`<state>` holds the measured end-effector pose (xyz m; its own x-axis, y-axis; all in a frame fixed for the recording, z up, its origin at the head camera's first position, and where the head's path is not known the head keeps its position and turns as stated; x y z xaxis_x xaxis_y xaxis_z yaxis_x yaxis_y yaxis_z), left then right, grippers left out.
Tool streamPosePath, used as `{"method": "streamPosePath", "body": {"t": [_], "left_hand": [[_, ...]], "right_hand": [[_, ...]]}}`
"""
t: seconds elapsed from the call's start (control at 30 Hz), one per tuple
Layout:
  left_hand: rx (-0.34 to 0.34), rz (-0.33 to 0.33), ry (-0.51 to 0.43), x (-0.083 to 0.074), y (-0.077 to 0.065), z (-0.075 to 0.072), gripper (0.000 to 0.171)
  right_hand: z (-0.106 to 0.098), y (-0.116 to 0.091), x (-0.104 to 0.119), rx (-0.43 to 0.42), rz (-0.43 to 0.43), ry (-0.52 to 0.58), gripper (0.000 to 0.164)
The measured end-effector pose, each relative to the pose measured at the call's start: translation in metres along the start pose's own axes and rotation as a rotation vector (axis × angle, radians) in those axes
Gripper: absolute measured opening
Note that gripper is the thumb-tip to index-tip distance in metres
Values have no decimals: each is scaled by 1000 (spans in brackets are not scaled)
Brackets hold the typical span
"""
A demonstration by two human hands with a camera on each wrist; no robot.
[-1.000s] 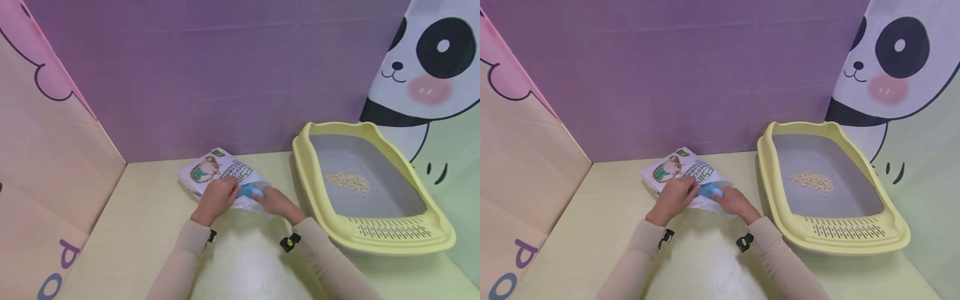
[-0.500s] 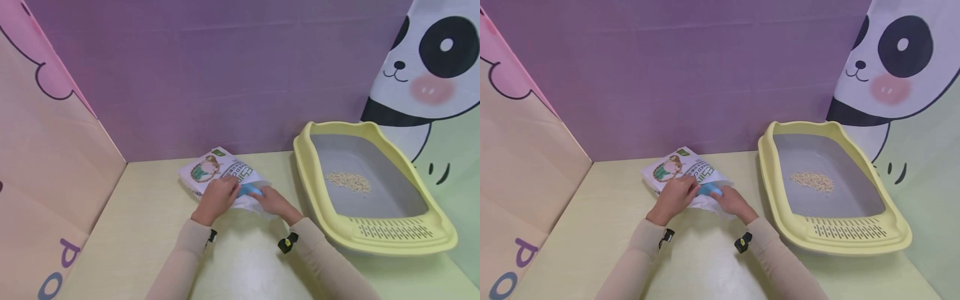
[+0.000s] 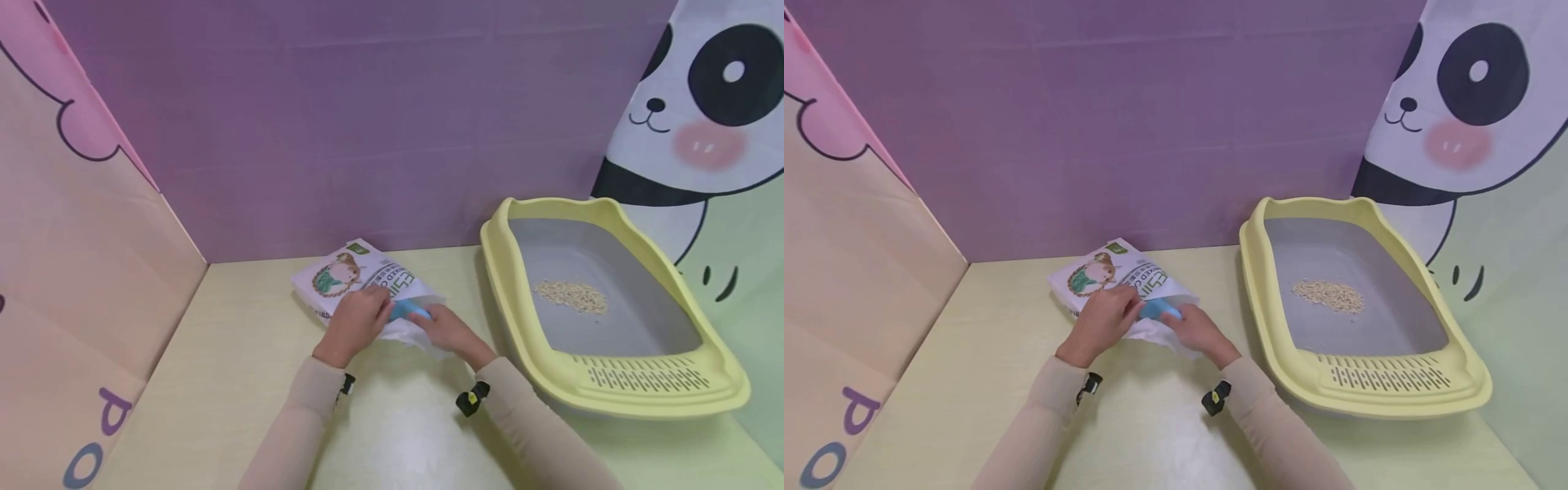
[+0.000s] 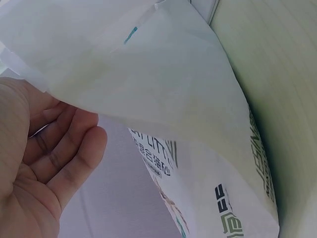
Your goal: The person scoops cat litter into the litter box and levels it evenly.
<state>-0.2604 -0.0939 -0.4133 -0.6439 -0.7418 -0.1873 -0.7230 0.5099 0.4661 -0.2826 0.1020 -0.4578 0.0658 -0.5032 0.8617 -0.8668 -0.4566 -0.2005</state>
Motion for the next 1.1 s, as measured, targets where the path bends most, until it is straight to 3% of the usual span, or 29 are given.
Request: {"method": "streamPosePath", "body": {"t": [0.37, 1.1], "left_hand": [[7, -1, -3, 0, 1, 0, 13], [9, 0, 5, 0, 0, 0, 12]], "right_hand": [[0, -3, -1, -50, 11, -32, 30], [-5, -17, 6, -70, 43, -116, 30]]}}
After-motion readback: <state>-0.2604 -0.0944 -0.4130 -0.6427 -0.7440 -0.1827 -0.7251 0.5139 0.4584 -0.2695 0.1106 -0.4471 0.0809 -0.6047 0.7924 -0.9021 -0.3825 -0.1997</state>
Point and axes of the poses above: each hand's wrist, its own y-axis towards the middle knuckle, its own z-axis out of the palm, x = y × z, the point moved 2 cm from there along y, towards the middle knuckle, and after that the axes turned 10 degrees about x, right-handed, at the moved point
